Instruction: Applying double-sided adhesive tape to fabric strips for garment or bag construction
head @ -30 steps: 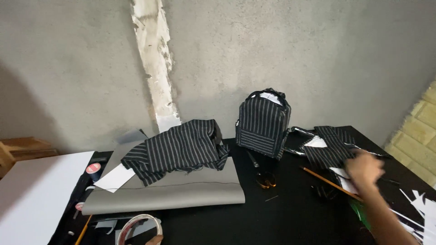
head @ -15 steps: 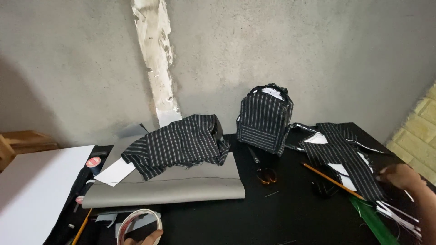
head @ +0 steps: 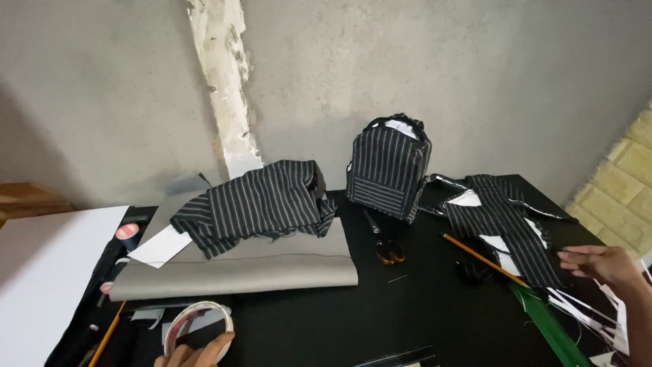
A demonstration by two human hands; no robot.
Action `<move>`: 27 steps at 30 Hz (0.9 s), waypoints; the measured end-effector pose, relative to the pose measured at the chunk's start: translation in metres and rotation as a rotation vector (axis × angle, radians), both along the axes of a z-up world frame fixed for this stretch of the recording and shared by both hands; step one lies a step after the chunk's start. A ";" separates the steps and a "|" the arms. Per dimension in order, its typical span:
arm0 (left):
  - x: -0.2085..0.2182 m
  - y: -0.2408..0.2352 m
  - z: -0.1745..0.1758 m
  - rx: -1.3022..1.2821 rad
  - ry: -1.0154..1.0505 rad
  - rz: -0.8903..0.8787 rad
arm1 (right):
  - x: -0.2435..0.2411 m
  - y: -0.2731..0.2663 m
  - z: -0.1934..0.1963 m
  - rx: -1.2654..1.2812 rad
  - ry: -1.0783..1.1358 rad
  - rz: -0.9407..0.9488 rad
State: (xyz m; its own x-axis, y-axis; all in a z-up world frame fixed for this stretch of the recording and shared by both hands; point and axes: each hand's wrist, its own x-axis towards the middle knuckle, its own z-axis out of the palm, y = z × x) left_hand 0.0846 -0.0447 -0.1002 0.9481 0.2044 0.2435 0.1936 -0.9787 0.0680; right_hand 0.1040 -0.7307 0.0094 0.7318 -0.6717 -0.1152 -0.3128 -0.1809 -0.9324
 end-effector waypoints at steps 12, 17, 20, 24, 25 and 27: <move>-0.004 0.007 0.051 0.110 0.571 -0.158 | 0.012 0.005 -0.016 0.035 -0.060 -0.031; -0.007 0.012 0.027 0.050 0.196 -0.231 | 0.020 0.012 -0.019 -0.031 -0.060 -0.117; -0.009 0.011 0.032 0.052 0.245 -0.229 | 0.035 -0.029 -0.044 -0.181 0.095 -0.134; -0.012 0.011 0.022 -0.031 -0.020 -0.281 | 0.038 -0.034 -0.058 -0.040 -0.002 -0.146; -0.011 0.010 0.022 -0.032 -0.021 -0.278 | 0.032 -0.018 -0.049 -0.040 -0.003 -0.143; -0.012 0.009 0.023 -0.015 -0.002 -0.251 | 0.019 0.014 -0.033 -0.142 -0.108 -0.096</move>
